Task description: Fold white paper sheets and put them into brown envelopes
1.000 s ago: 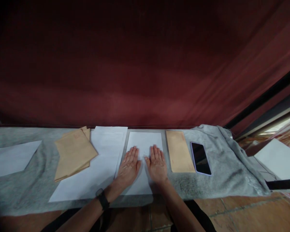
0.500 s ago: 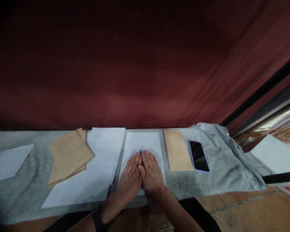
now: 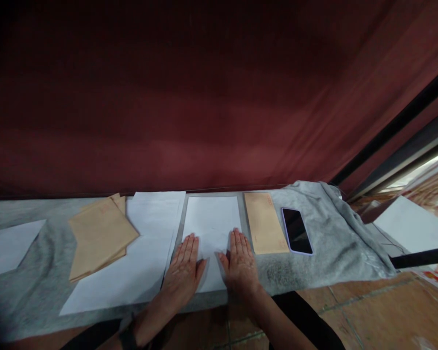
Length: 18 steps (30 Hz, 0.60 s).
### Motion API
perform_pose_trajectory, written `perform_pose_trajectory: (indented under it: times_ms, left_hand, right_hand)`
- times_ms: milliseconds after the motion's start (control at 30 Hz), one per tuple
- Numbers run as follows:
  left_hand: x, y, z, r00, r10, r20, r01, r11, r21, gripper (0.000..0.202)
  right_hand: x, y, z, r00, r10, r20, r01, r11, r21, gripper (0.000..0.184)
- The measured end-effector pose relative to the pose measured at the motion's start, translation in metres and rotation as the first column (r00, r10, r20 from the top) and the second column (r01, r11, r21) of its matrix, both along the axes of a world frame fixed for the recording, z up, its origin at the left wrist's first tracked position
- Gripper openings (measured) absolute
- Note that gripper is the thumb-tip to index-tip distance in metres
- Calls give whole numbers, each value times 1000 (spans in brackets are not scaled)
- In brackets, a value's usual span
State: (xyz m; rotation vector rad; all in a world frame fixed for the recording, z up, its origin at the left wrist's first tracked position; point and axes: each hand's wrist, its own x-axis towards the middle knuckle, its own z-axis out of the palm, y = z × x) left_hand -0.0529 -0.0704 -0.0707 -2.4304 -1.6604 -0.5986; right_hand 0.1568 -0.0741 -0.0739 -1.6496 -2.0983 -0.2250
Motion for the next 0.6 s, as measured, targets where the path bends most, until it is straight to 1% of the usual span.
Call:
perform_pose_trajectory:
  times_ms: [67, 133, 200, 233, 300, 333, 400, 467, 533, 600]
  left_hand:
    - [0, 3, 4, 1000, 13, -8, -13, 1000, -4, 58]
    - [6, 13, 11, 1000, 13, -5, -13, 1000, -15, 56]
    - [17, 28, 19, 1000, -31, 6, 31, 999, -31, 55]
    - [23, 38, 22, 997, -73, 9, 73, 997, -37, 55]
    - [33, 58, 25, 991, -132, 4, 132, 990, -49, 55]
    - [37, 68, 24, 990, -141, -2, 141, 988, -63, 55]
    - [39, 87, 21, 992, -123, -20, 121, 988, -98, 54]
    - [38, 101, 16, 995, -86, -46, 79, 988, -130, 54]
    - [35, 112, 12, 997, -54, -64, 45, 989, -138, 55]
    - [32, 120, 10, 998, -17, -57, 10, 992, -124, 56]
  right_hand:
    - [1, 3, 1, 1000, -23, -18, 22, 1000, -17, 70]
    - [-1, 12, 7, 998, -35, -52, 32, 998, -55, 63]
    - [-4, 27, 17, 995, -23, -95, 12, 993, -118, 57]
    - [-7, 36, 22, 993, -3, -114, -14, 989, -149, 55]
    - [-13, 53, 31, 988, 45, -145, -75, 976, -206, 55]
    - [-16, 61, 33, 987, 47, -157, -82, 971, -225, 55]
    - [-23, 73, 33, 987, 34, -158, -73, 967, -245, 55]
    - [-29, 81, 29, 991, 18, -131, -49, 971, -236, 54]
    - [-34, 87, 22, 996, -2, -93, -17, 979, -201, 52]
    - [-38, 92, 16, 996, -48, -69, 37, 987, -155, 51]
